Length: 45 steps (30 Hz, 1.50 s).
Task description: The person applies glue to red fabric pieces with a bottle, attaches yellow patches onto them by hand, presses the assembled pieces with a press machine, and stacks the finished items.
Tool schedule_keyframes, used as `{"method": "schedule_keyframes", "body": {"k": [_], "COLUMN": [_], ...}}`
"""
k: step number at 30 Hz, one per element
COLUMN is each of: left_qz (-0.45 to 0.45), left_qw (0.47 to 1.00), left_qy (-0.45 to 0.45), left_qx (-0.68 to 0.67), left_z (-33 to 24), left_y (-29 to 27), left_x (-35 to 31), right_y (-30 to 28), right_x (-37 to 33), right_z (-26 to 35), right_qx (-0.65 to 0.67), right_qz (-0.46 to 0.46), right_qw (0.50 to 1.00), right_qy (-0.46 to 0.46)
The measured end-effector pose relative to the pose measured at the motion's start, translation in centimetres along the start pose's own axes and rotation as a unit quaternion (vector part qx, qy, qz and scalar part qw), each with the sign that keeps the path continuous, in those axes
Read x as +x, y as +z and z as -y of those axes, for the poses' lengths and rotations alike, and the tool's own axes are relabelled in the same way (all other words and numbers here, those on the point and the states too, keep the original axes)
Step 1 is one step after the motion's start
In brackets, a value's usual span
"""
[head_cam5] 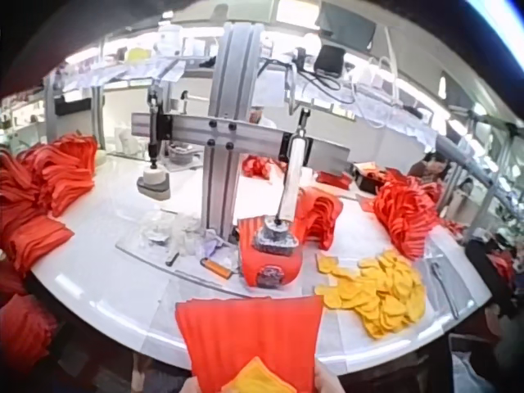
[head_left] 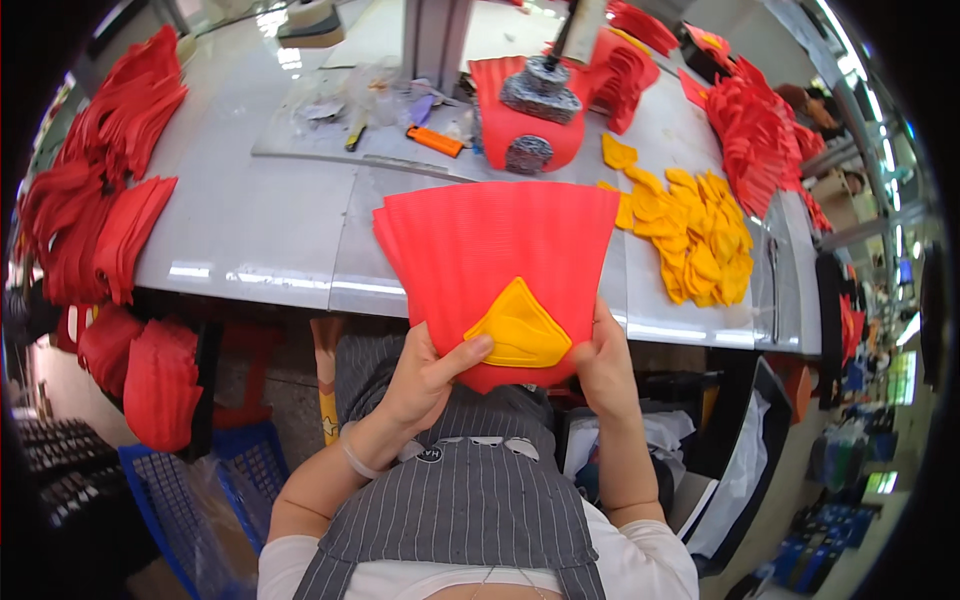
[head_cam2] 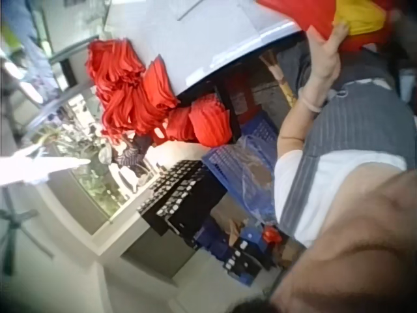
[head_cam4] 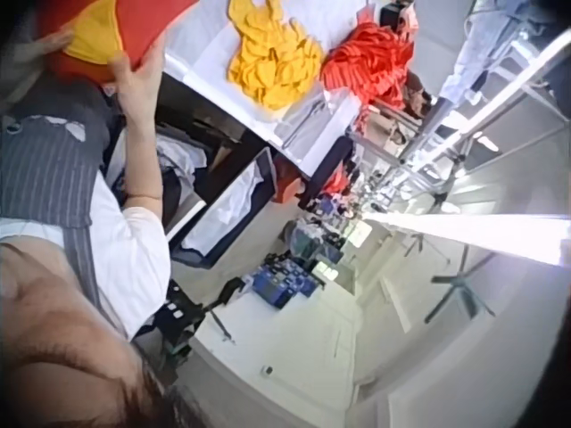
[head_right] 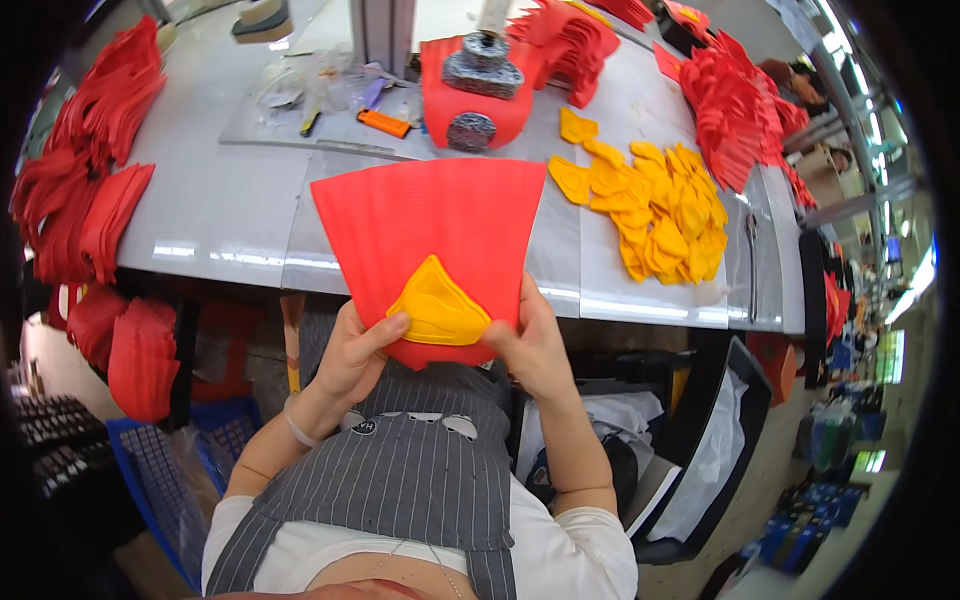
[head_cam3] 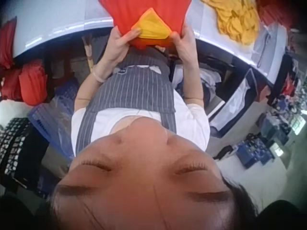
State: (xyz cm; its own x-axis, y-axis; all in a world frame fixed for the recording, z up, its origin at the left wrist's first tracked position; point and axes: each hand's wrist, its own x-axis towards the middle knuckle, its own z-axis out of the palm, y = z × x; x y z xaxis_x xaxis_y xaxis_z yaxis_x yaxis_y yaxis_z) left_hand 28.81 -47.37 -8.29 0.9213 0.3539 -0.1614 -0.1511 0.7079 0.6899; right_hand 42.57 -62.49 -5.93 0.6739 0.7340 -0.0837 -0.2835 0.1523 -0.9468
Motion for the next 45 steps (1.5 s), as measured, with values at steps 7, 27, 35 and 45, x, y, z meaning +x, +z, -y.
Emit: {"method": "schedule_keyframes", "body": {"k": [7,27,35,45], "left_qz": [-0.032,0.044,-0.033,-0.095], "left_qw": [0.995,0.998,0.998,0.992], "left_qy": [0.041,0.003,0.059,0.078], "left_qx": [0.086,0.043,0.008,0.031], "left_z": [0.8,-0.9,-1.8,-0.7], "left_y": [0.4,0.2,-1.8,-3.0], "left_x": [0.1,1.3,1.5,1.5], "right_y": [1.2,1.7,-0.3,8.4], "right_x": [0.5,-0.1,6.8,19.4], "right_z": [1.3,0.6,1.9,18.7], "right_qx": [-0.074,-0.101,-0.262,-0.269], "right_qz": [0.018,0.056,0.099,-0.093], "right_qw": [0.997,0.989,0.952,0.600], "right_qy": [-0.010,-0.088,-0.128,-0.748]}}
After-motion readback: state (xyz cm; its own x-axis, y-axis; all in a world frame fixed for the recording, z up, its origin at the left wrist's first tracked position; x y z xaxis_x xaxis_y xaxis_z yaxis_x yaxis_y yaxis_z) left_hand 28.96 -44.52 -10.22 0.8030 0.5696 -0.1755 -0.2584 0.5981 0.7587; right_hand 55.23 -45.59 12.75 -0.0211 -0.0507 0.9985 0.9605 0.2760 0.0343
